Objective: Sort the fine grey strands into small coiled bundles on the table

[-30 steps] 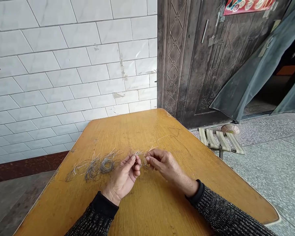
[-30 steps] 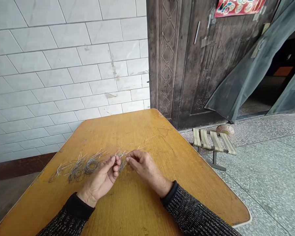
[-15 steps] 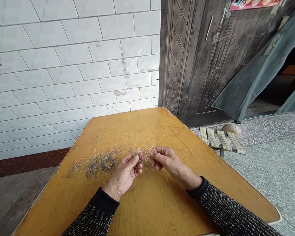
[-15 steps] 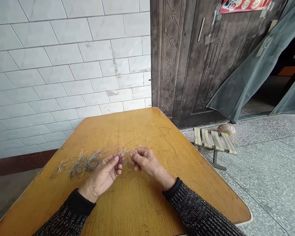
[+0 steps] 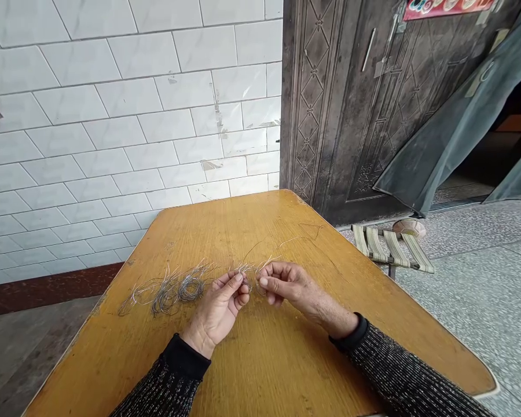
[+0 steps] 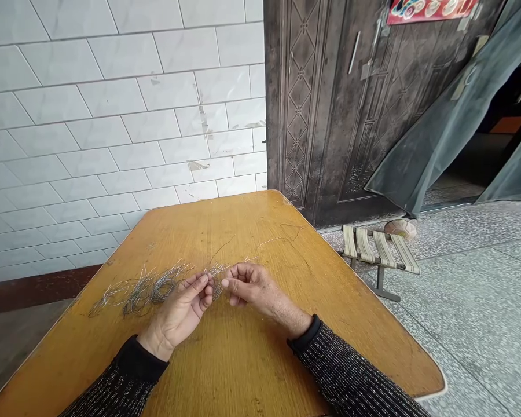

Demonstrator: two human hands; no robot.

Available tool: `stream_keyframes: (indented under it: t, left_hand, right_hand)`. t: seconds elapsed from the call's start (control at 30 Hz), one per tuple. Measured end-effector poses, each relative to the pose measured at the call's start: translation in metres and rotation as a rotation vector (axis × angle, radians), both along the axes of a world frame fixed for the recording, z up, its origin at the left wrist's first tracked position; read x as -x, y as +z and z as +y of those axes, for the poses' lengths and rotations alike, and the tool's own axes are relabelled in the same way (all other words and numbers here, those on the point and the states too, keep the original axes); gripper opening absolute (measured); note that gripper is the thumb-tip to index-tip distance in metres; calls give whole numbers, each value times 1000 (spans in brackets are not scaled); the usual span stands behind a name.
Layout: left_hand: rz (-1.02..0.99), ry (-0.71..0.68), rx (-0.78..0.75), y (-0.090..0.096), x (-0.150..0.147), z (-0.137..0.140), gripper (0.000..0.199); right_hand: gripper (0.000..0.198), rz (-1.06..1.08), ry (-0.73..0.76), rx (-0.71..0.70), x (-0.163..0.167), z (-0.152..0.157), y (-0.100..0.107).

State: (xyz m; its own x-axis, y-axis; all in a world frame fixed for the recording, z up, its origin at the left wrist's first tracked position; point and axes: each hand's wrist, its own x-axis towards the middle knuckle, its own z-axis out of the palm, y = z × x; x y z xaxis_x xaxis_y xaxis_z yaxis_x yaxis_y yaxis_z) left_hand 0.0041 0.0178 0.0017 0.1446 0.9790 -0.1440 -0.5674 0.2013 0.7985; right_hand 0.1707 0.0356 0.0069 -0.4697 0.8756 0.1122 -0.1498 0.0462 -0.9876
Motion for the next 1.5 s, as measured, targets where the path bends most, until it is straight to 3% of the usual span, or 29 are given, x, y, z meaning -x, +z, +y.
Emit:
stream_keyframes:
  t: [0.33,0.63,1.03,1.1,1.17,1.3,1.4,1.5]
  left_hand:
    - [13,-44,-18,1,-1,-2,13]
    - [-47,-150,26,4,3,-3,16]
    - [23,-99,48,5,4,-2,9]
    - [50,-79,28,5,3,-1,10]
    - [98,-72,2,5,3,-2,11]
    - [205,-99,-38,6,1,-5,13]
    - [245,-147,-47,6,-1,-7,14]
    - [254,-179,-40,5,-2,-8,15]
  right_hand:
    - [36,-60,-5,-47,3,-2,-1]
    - [36,-101,134,-60,-2,-5,7]
    - [35,-146,84,-51,-5,2,2]
    - [32,-163,21,-128,-7,3,3]
    - [28,-222,-163,-294,-11,4,4]
    - [19,-517,-601,-878,-17,2,2]
    - [23,-774,-651,-1176,-17,0,-1]
    - [25,-918,-646,-1263,-18,0,-3]
